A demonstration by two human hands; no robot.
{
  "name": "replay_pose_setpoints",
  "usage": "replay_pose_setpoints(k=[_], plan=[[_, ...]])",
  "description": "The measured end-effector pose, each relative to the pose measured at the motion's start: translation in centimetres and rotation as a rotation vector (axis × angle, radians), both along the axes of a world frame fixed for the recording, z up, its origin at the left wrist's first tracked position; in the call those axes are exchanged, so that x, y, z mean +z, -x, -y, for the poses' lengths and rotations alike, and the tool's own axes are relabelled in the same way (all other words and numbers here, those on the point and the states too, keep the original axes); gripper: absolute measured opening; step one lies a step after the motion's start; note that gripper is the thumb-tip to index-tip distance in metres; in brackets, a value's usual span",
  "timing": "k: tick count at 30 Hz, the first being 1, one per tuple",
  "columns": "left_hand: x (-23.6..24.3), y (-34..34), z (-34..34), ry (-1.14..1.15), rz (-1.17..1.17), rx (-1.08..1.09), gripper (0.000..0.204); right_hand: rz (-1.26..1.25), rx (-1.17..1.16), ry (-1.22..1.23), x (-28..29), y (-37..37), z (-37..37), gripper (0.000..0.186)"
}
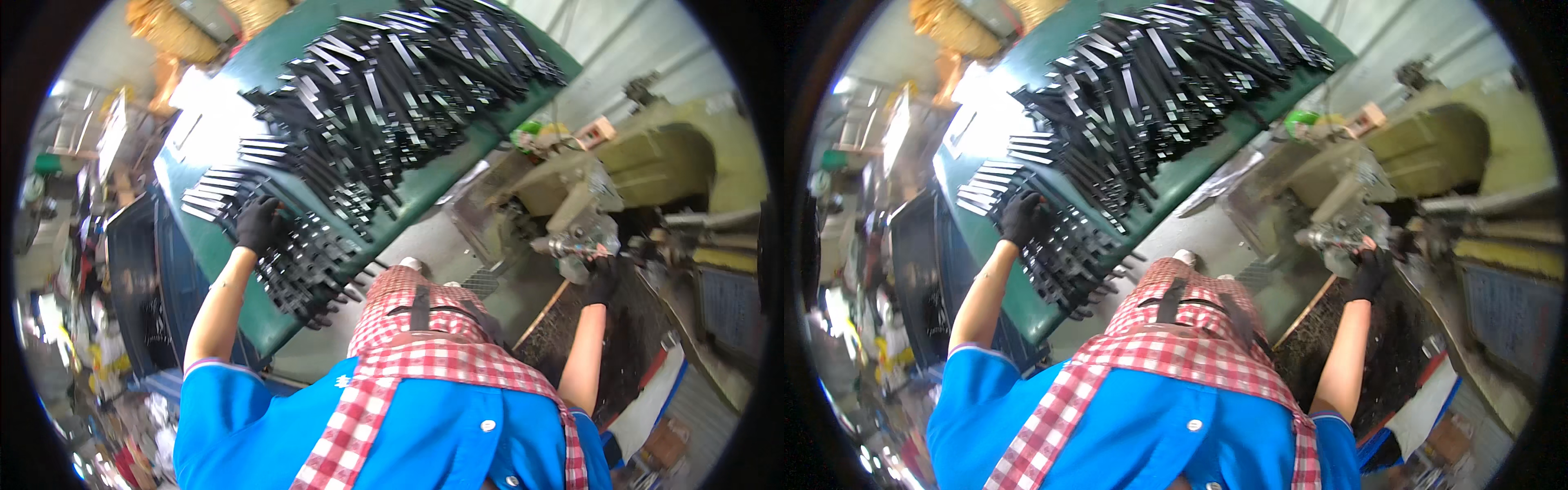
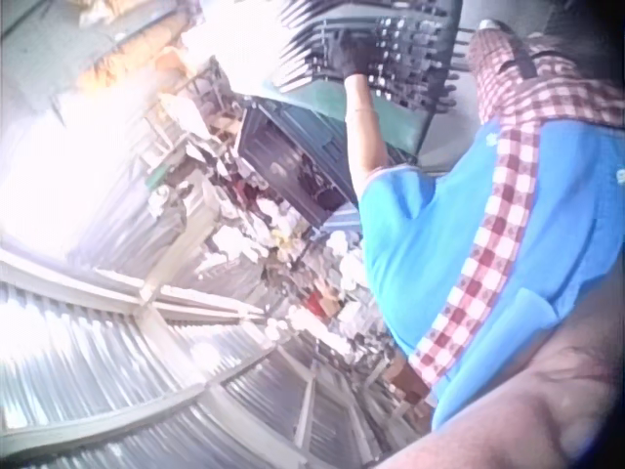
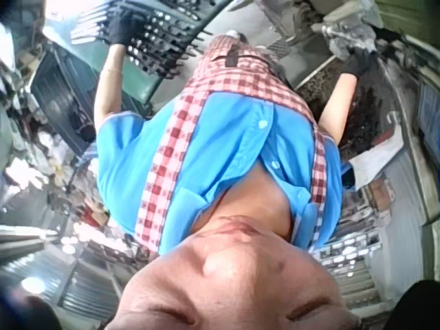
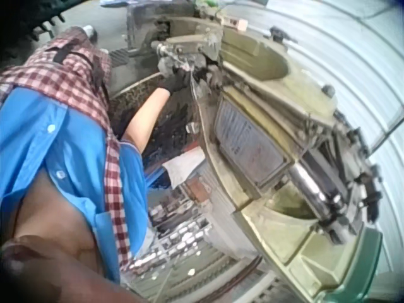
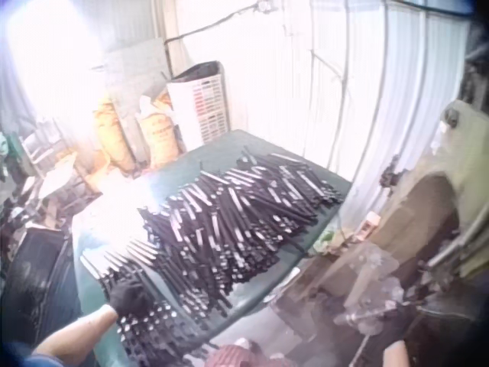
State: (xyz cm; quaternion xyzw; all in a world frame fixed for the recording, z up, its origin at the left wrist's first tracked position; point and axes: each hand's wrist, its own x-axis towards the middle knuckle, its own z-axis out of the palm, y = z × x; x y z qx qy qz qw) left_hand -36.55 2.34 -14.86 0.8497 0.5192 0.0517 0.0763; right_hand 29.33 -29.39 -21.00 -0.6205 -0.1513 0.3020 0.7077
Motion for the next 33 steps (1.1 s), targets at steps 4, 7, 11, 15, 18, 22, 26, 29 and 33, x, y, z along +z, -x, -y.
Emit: replay_pose_setpoints(k=[4,7,11,15,18,22,26,29,33], plan=[[0.7,-5.5,-0.1,0.037,0.082,-0.293,0.033,-0.299,-0.002,-0.261,10.0,7.1,-3.0,0.012],[-0.1,-6.6,-1.7,0.017,-0.12,-0.451,0.038,-0.206,0.005,-0.225,14.0,9.8,-4.4,0.02],[0.9,-8.2,-2.8,-0.038,-0.113,-0.604,0.039,-0.083,0.01,-0.039,14.5,10.3,-5.0,0.016],[-0.9,-6.5,-3.4,-0.035,-0.106,-0.606,0.027,-0.114,-0.059,0.023,16.1,12.1,-5.6,0.024],[-1.5,-5.3,-4.4,0.04,-0.02,-0.53,0.027,0.041,-0.128,0.085,13.2,11.6,-2.1,0.036],[0.7,-8.0,-5.6,-0.377,-0.032,-0.745,0.032,0.518,-0.416,0.23,-0.1,4.0,10.4,0.031],[3.6,-11.8,-5.9,-0.188,-0.011,-0.698,0.034,0.727,-0.398,1.533,3.7,0.1,18.6,0.035],[5.6,-16.2,-5.1,-0.15,0.147,-0.79,0.036,0.882,-0.246,1.787,3.3,0.1,19.8,0.058],[8.4,-21.0,-2.8,-0.112,0.23,-0.84,0.037,0.7,0.009,1.771,-0.5,-0.8,22.0,0.08]])
